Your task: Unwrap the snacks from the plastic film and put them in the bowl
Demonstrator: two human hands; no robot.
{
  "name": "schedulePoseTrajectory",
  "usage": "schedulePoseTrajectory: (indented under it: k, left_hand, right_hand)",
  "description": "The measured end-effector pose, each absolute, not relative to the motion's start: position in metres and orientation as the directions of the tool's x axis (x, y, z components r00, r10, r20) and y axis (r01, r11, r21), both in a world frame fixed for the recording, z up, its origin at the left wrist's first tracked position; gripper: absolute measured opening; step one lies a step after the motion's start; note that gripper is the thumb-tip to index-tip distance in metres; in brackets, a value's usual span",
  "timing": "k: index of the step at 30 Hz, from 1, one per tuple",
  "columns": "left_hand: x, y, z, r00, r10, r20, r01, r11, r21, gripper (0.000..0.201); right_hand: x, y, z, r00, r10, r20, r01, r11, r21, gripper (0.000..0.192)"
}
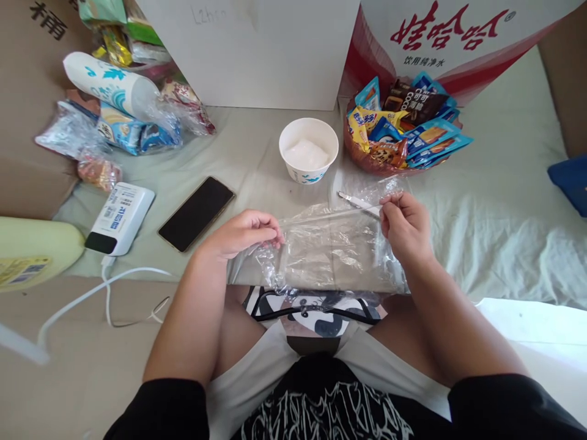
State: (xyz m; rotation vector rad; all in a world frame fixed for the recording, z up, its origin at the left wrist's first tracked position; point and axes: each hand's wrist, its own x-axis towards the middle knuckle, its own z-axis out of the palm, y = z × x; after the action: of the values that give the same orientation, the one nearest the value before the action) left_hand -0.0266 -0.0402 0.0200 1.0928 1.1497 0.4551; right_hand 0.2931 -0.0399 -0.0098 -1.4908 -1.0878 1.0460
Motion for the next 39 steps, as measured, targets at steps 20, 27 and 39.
schedulePoseTrajectory:
  k: [20,27,39]
  left_hand:
    - [-0.024,-0.041,0.021,-0.154,0.942,-0.299,-0.199,0.267,0.943,0.092]
    - [-0.024,-0.034,0.023,-0.299,0.904,-0.306,-0.263,0.230,0.937,0.054]
    - [-0.024,-0.042,0.019,-0.058,0.972,-0.228,-0.149,0.217,0.965,0.036]
  right_hand:
    - [0.302,-0.030,-0.018,0.235,0.953,-0.193,-0.132,-0.166,-0.977,0.050]
    - [0.293,-0.047,-0.012,0.094,0.995,-0.042,-0.013,-0.041,-0.999,0.074]
    - [0.298,-0.041,-0.012,0.105,0.994,-0.033,-0.055,-0.028,-0.998,0.061]
